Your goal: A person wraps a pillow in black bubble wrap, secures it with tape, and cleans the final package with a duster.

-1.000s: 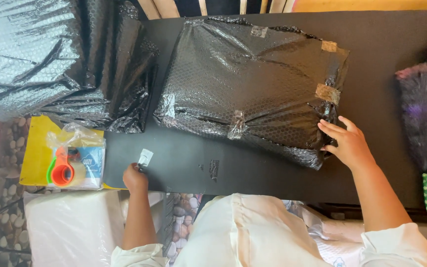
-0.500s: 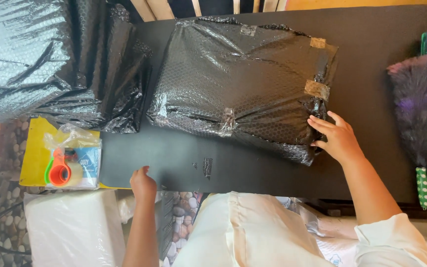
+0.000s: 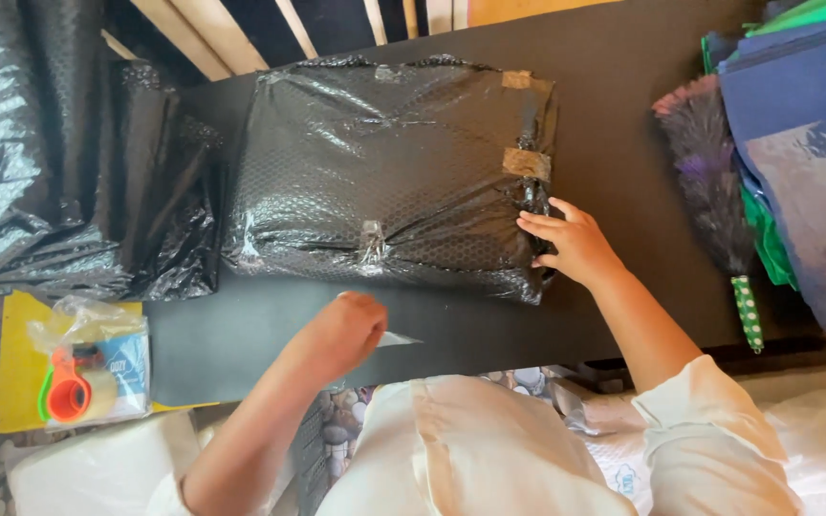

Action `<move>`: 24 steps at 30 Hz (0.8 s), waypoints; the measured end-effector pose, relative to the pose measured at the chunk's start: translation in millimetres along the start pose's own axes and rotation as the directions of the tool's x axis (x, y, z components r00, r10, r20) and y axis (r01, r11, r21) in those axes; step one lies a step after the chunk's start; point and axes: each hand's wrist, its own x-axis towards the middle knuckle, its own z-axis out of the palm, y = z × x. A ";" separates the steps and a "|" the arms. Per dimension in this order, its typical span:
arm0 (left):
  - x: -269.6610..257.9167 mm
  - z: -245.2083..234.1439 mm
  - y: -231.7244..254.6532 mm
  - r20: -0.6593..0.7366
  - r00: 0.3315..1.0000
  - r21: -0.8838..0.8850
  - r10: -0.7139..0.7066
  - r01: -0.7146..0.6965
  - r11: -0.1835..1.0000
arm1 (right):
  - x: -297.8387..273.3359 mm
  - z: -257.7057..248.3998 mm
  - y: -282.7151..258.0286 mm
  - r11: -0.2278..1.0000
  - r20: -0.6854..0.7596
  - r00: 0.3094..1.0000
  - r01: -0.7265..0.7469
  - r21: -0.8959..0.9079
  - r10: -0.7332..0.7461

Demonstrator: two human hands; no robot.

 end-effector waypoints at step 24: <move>303.6 133.7 105.2 0.180 0.950 0.447 0.254 -0.309 0.840 | -2.4 -23.2 -20.9 1.000 0.024 0.999 -0.027 0.002 0.027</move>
